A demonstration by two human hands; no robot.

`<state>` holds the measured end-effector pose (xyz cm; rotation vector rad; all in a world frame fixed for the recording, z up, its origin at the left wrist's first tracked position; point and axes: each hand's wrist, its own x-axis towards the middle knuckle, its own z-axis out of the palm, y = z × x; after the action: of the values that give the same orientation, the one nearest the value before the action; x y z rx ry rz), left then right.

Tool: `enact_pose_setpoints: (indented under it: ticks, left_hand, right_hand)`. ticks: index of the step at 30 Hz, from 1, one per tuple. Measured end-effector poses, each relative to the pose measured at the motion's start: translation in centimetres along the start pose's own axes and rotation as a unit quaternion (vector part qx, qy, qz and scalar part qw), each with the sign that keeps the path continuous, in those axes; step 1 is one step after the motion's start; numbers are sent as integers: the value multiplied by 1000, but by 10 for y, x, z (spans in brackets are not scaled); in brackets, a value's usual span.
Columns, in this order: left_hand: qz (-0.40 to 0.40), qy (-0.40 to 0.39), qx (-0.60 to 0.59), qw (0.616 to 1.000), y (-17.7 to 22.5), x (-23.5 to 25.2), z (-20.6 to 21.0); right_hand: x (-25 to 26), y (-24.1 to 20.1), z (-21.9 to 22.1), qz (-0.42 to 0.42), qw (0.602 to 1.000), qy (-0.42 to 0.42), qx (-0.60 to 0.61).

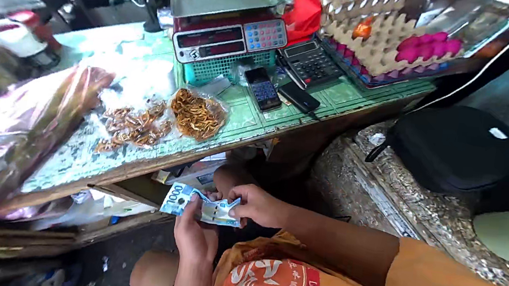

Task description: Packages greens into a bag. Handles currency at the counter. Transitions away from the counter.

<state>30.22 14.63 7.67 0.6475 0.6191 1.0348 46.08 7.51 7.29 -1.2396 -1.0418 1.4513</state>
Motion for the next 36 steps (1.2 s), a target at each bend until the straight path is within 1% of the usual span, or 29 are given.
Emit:
enact_pose_setpoints:
  ticks: [1,4,6,7,8,10,11,12,13,14,15,16,17,18,19,20,22,24,26,28,30,31,32,34,35,36]
  left_hand:
    - [-7,-19,-7,1000,5,5,11]
    - [17,-83,-14,996,11,19,46]
    - [10,-86,-9,996,11,30,70]
    - [-1,-90,7,996,11,37,80]
    - [-17,-101,32,994,11,45,87]
    - [-54,-151,114,981,11,61,97]
    - [-55,-177,172,967,10,69,102]
    - [-41,-193,246,949,10,76,109]
    - [-11,-198,339,919,10,83,118]
    - [25,-209,447,869,12,90,130]
    - [59,-226,550,802,11,98,143]
    - [88,-238,627,736,6,106,158]
    - [108,-252,684,676,-2,113,175]
    - [122,-272,719,628,-12,120,190]
    - [135,-301,740,586,-24,128,205]
    - [150,-333,753,547,-39,137,216]
    - [169,-383,772,479,-68,159,227]
    - [165,-398,789,438,-87,179,228]
    - [157,-380,813,413,-91,189,227]
    - [148,-339,844,388,-86,188,229]
    - [131,-301,870,368,-80,184,235]
    - [123,-287,874,372,-78,183,240]
    - [118,-274,872,388,-78,184,246]
    - [111,-254,849,449,-83,190,257]
    - [104,-245,840,473,-89,194,262]
    - [91,-234,840,481,-95,200,268]
  right_hand:
    - [-1,-4,-6,-9,1000,0,3]
    - [-3,-16,-25,-30,999,9,17]
    - [-7,-21,-35,-43,999,11,0]
    - [-9,-23,-41,-50,998,7,-30]
    - [-13,-28,-48,-50,996,-4,-74]
    - [-24,-46,-72,-43,984,-14,-170]
    - [-31,-59,-88,-45,978,17,-201]
    - [-37,-73,-107,-48,970,73,-225]
    - [-39,-86,-129,-46,957,141,-250]
    - [-37,-97,-153,-43,933,220,-282]
    - [-32,-103,-177,-39,893,306,-327]
    - [-24,-107,-202,-20,845,380,-376]
    - [-15,-109,-224,17,802,424,-420]
    - [-6,-108,-241,64,772,438,-457]
    - [2,-106,-253,101,755,434,-482]
    - [10,-102,-260,124,745,425,-499]
    - [22,-91,-265,129,735,413,-522]
    - [27,-86,-267,119,735,414,-524]
    - [29,-87,-270,124,741,417,-511]
    - [25,-89,-273,134,759,416,-482]
    - [16,-93,-277,135,790,411,-434]
    - [8,-95,-282,125,810,411,-399]
    - [0,-95,-288,109,834,411,-351]
    - [-22,-87,-297,47,887,405,-216]
    - [-34,-81,-298,-9,915,380,-133]
    - [-42,-70,-298,-79,934,346,-43]
